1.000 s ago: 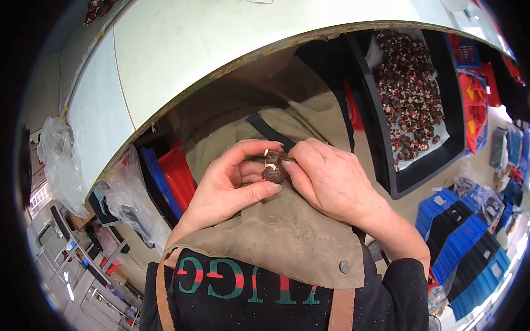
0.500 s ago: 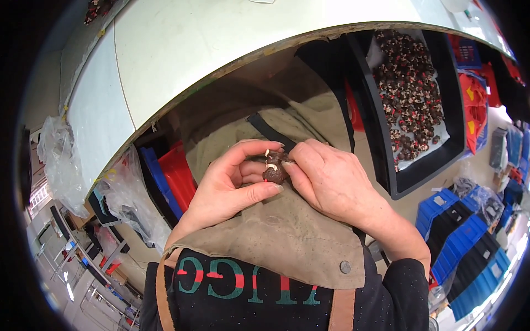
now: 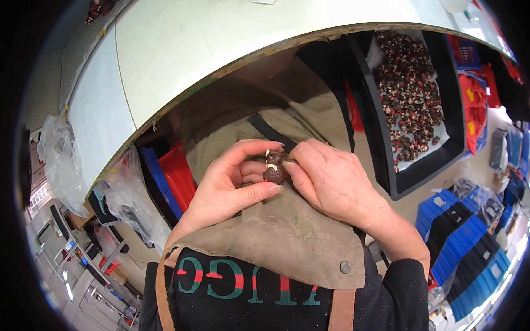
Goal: Clean and detail small toy figurines using a brush at a factory workbench.
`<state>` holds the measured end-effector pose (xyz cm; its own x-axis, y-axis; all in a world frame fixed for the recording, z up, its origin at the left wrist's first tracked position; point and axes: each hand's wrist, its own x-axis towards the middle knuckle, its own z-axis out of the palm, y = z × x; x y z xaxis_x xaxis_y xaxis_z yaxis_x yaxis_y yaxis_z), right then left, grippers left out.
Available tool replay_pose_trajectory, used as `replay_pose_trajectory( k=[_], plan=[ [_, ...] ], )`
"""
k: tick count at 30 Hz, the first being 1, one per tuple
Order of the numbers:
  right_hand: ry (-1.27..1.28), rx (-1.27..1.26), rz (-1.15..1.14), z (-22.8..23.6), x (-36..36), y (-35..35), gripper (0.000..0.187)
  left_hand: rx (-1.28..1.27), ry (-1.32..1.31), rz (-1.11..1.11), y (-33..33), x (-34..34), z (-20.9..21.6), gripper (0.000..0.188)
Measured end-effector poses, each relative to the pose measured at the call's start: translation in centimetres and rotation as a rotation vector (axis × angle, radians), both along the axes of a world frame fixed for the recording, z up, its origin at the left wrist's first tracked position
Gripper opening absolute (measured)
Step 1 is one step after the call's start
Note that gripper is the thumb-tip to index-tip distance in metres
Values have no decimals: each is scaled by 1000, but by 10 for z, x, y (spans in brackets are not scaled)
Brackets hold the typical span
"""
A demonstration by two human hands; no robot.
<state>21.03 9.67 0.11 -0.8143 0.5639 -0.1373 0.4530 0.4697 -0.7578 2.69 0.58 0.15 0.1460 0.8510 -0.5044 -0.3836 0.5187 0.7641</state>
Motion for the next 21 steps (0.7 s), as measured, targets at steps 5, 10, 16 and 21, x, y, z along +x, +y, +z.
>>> replay_pose_trajectory(
  k=[5, 10, 16, 21],
  plan=[
    [-19, 13, -1, 0, 1, -1, 6, -6, -4, 2, 0, 0, 0, 52],
    [-23, -11, -13, 1, 0, -3, 6, 6, 19, -7, -2, 0, 0, 52],
    [64, -114, 1, 1, 2, 1, 6, 9, 15, 2, -3, 1, -2, 53],
    [25, -82, -20, -2, 3, 3, 6, 32, 31, -9, 1, 1, -3, 53]
  ],
)
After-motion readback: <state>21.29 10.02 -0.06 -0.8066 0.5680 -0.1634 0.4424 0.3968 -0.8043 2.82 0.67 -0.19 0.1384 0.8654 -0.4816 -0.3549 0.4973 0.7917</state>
